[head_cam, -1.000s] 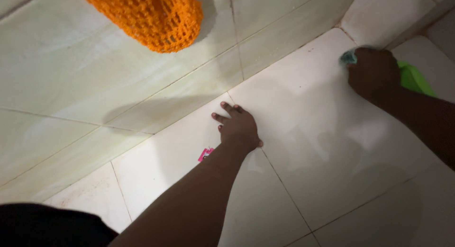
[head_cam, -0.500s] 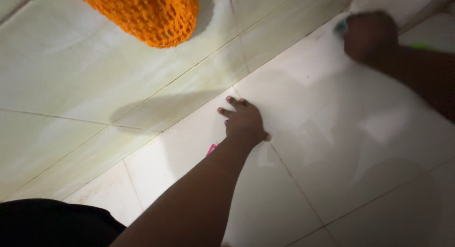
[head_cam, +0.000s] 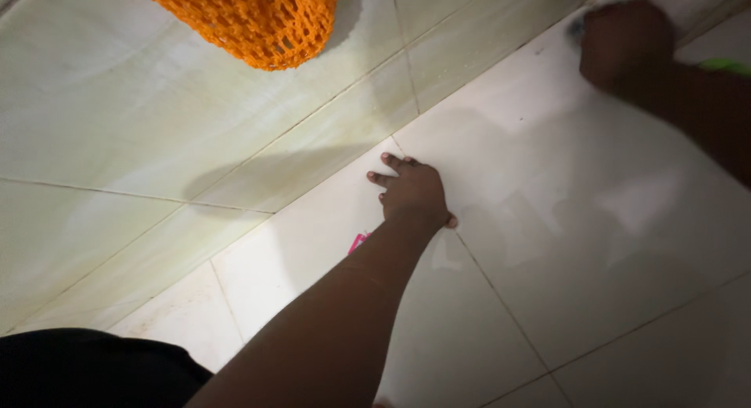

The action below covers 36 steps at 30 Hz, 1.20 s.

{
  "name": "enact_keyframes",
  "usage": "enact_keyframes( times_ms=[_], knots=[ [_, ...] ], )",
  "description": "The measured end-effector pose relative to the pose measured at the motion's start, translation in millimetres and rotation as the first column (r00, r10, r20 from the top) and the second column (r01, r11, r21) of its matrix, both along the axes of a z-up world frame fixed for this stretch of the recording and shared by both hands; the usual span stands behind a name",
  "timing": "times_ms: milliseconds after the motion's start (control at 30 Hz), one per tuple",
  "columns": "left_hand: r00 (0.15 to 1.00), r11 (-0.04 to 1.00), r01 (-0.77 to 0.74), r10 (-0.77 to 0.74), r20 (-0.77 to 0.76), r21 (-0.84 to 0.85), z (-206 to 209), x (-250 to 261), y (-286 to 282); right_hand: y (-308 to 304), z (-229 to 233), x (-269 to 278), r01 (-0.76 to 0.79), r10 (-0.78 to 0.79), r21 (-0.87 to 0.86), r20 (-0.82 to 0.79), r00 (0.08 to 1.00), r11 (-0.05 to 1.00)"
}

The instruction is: The person scrubs the tiled bathroom floor with a sponge, then moves a bucket and fills a red jug with water from a tap. They pour water into the squat toilet and continue scrubbing the floor with a sponge and a green plastic tool.

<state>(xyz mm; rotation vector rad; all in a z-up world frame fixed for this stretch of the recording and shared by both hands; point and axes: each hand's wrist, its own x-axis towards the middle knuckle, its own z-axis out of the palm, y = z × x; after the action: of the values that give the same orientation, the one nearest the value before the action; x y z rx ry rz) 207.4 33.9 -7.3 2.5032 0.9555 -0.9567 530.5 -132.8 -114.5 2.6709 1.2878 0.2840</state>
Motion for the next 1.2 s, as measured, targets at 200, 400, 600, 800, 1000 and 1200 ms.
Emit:
enact_keyframes(
  times_ms=[200,400,600,800,1000,1200],
  knots=[
    [1.000,1.000,0.015,-0.015,-0.007,0.023,1,1,0,22,10,2,0.062,-0.064,-0.045,-0.031,0.997,0.997],
    [1.000,0.999,0.028,-0.028,-0.009,0.033,-4,-1,0,7,20,-2,0.070,-0.076,-0.063,-0.103,0.992,0.996],
    [0.993,0.993,0.101,-0.097,-0.067,0.062,-13,4,2,-53,31,-40,-0.169,0.195,0.242,-0.088,0.977,0.955],
    [0.986,0.989,0.093,-0.075,-0.151,0.118,-22,13,-4,-64,62,-62,0.093,-0.049,0.072,-0.467,0.883,0.993],
    [0.974,0.977,0.186,-0.197,0.108,0.106,-12,75,-54,-61,87,-56,0.091,-0.087,-0.022,-0.583,0.808,0.996],
    [0.936,0.964,0.264,-0.263,0.236,0.026,-7,149,-59,-59,79,-54,0.108,-0.069,0.038,-0.555,0.829,0.993]
  ],
)
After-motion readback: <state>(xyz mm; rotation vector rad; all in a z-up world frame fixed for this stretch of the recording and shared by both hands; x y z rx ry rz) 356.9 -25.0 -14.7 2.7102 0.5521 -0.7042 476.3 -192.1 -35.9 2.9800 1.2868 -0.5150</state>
